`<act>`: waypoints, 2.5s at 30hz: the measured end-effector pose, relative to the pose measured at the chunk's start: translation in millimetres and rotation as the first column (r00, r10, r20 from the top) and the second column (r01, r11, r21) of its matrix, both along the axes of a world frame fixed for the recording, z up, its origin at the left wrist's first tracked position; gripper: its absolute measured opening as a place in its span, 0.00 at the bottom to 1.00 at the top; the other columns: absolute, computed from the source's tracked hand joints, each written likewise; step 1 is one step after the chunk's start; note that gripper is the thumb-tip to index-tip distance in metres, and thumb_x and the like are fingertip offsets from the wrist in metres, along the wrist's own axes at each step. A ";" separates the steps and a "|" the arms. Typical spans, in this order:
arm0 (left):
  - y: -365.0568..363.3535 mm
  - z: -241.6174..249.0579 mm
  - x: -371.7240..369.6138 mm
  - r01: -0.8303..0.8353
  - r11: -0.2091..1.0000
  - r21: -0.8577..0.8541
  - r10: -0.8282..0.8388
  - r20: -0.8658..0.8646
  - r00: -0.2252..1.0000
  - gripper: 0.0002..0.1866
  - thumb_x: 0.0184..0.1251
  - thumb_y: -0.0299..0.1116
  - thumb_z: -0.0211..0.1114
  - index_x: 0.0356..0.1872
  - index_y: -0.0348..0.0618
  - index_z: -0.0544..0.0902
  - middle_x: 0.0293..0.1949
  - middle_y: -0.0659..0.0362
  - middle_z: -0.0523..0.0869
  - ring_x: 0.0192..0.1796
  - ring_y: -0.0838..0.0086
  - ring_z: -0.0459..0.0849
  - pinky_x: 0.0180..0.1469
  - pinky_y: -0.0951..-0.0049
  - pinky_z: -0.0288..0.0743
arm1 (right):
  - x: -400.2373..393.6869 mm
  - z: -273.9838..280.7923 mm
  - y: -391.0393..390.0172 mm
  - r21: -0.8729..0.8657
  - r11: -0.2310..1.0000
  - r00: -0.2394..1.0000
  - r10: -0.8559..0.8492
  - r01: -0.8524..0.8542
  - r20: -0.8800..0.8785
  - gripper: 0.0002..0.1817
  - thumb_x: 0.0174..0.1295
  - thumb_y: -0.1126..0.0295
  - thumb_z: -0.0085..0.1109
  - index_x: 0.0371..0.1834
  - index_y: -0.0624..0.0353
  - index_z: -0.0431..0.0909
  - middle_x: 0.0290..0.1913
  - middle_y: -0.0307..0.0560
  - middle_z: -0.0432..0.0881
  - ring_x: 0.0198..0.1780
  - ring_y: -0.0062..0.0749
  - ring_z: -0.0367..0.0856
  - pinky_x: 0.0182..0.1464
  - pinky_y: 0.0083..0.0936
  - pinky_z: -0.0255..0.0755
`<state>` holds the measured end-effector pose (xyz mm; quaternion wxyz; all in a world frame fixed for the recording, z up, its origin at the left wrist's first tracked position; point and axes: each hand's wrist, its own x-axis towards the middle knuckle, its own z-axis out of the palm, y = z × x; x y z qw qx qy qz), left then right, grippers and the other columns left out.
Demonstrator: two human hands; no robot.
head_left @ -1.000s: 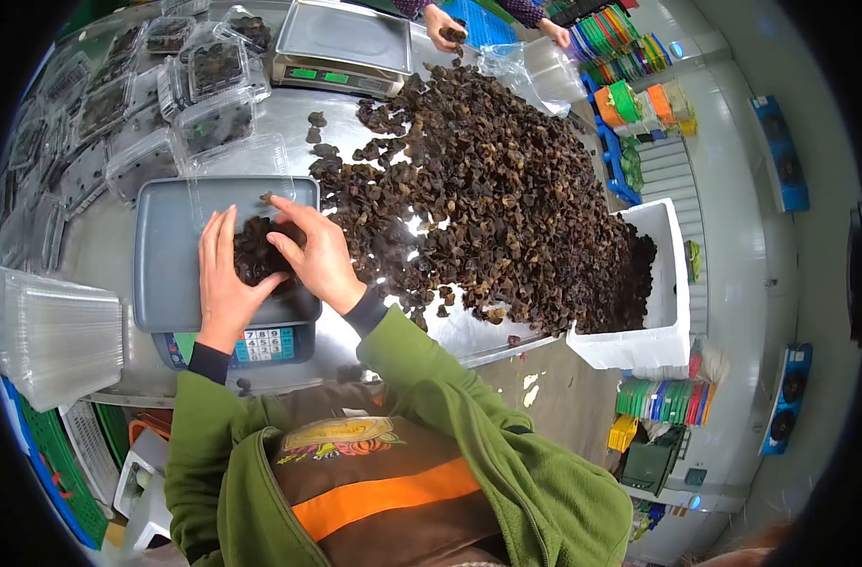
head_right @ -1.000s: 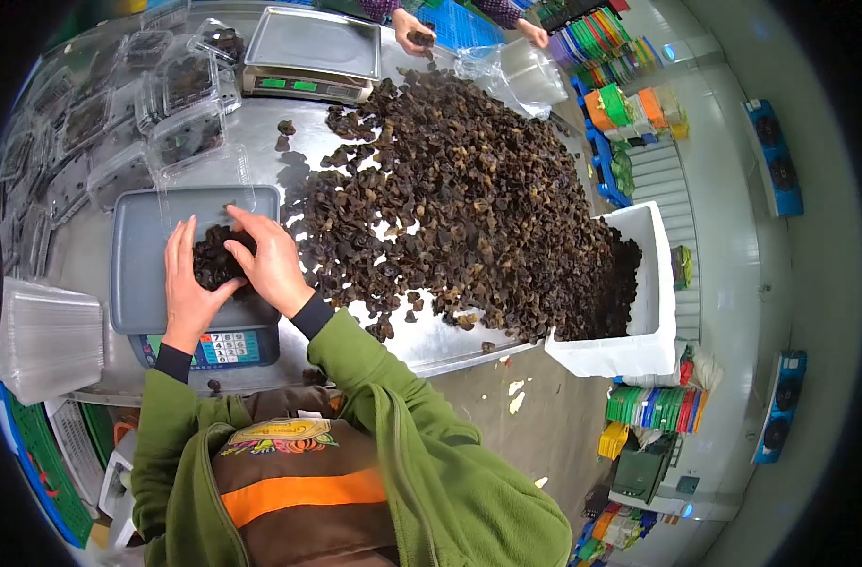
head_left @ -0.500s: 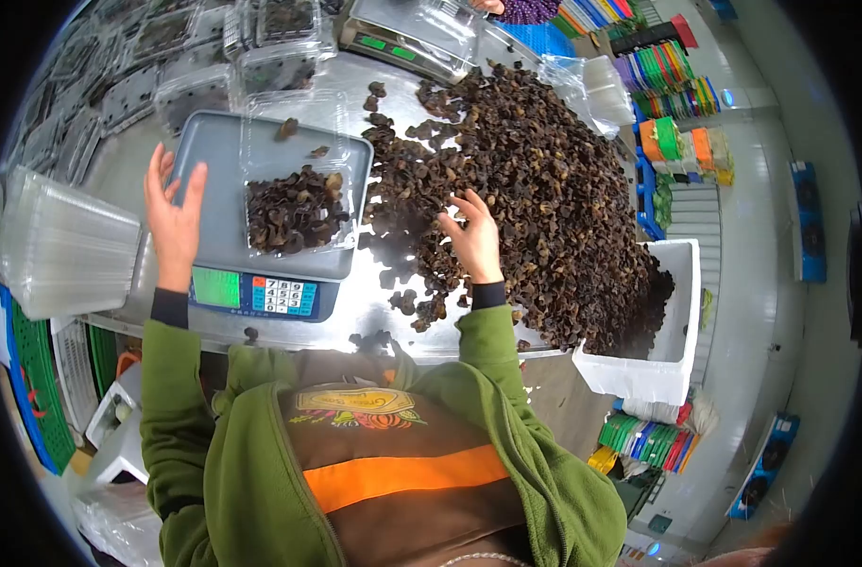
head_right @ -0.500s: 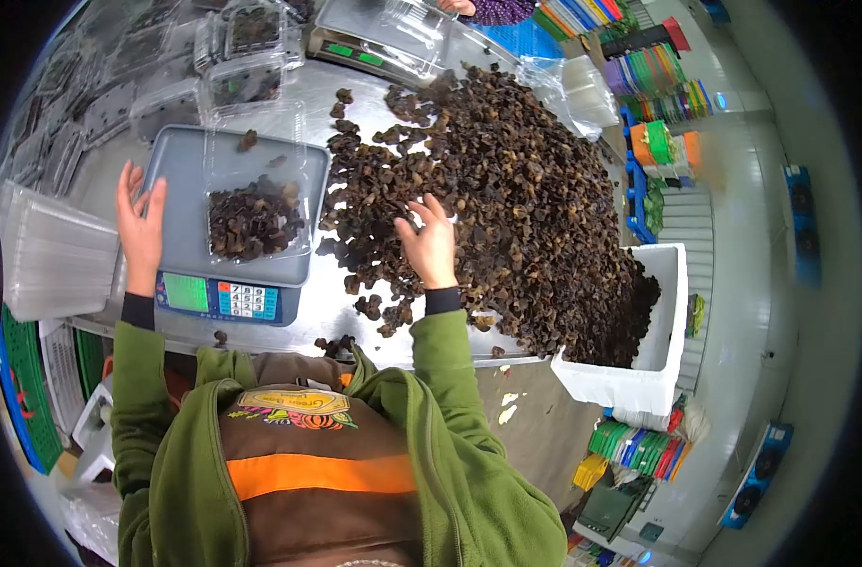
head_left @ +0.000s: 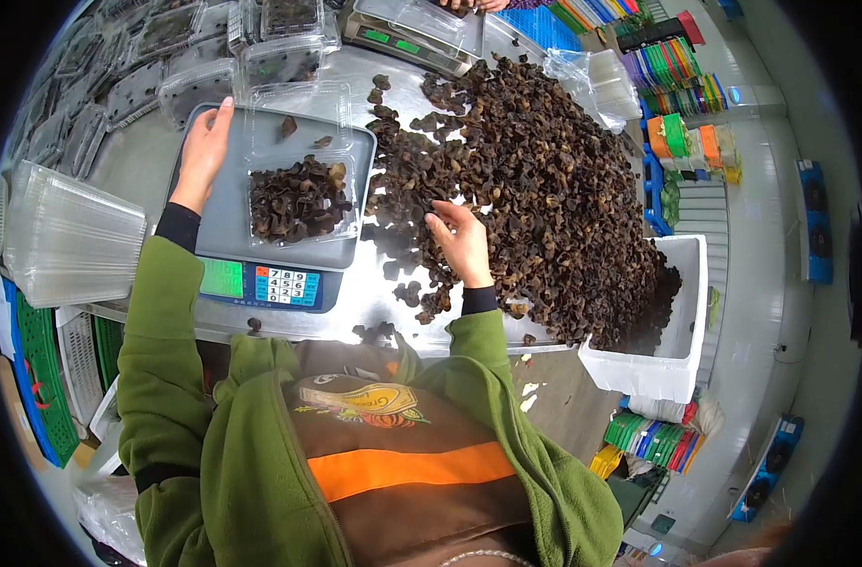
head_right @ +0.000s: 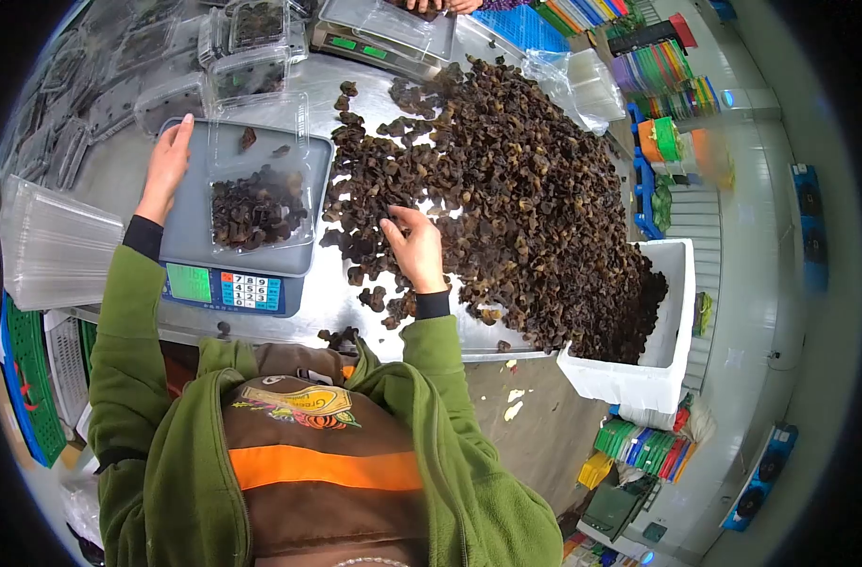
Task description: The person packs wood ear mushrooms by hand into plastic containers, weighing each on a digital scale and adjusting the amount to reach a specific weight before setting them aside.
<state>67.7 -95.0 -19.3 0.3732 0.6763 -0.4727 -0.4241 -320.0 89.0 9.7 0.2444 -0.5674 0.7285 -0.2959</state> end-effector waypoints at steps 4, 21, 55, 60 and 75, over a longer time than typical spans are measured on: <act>-3.0 4.6 -11.2 0.084 0.995 0.052 -0.080 -0.064 0.995 0.46 0.69 0.68 0.54 0.67 0.29 0.71 0.60 0.42 0.80 0.62 0.58 0.78 0.63 0.64 0.69 | 23.7 3.2 -7.3 0.075 0.997 0.972 -0.041 0.024 0.230 0.18 0.62 0.67 0.68 0.53 0.66 0.82 0.48 0.56 0.86 0.47 0.37 0.88 0.48 0.29 0.80; -0.7 19.4 -17.9 0.093 0.993 0.068 -0.068 -0.304 0.950 0.49 0.68 0.72 0.51 0.67 0.29 0.70 0.61 0.43 0.78 0.64 0.59 0.76 0.65 0.63 0.66 | 47.4 -101.8 73.1 0.168 0.980 0.972 -0.071 0.110 -0.226 0.15 0.53 0.64 0.67 0.41 0.59 0.80 0.35 0.54 0.85 0.35 0.47 0.84 0.40 0.40 0.79; 66.1 42.0 35.1 -0.299 0.946 -0.128 0.022 -0.891 0.453 0.06 0.72 0.23 0.55 0.47 0.39 0.73 0.38 0.54 0.82 0.40 0.61 0.87 0.48 0.51 0.85 | 173.8 67.8 -98.0 -0.302 0.919 0.574 0.395 -0.254 0.718 0.30 0.64 0.77 0.65 0.70 0.61 0.68 0.54 0.46 0.78 0.53 0.28 0.81 0.55 0.25 0.79; 0.8 109.2 117.0 -0.589 0.738 -0.329 0.056 -0.840 0.540 0.21 0.75 0.35 0.62 0.60 0.34 0.70 0.55 0.47 0.77 0.56 0.56 0.83 0.61 0.57 0.80 | 186.8 112.2 -114.2 -0.449 0.791 0.741 0.581 -0.415 0.337 0.22 0.66 0.71 0.65 0.62 0.61 0.76 0.51 0.48 0.81 0.51 0.32 0.83 0.51 0.27 0.81; 157.8 138.4 239.9 -0.019 0.975 -0.220 0.134 0.518 0.845 0.13 0.68 0.32 0.66 0.39 0.27 0.84 0.29 0.51 0.82 0.35 0.67 0.80 0.41 0.69 0.71 | 44.3 -35.5 41.9 0.195 0.973 0.795 -0.214 0.123 0.567 0.15 0.66 0.67 0.64 0.51 0.63 0.82 0.40 0.39 0.86 0.40 0.18 0.81 0.41 0.19 0.75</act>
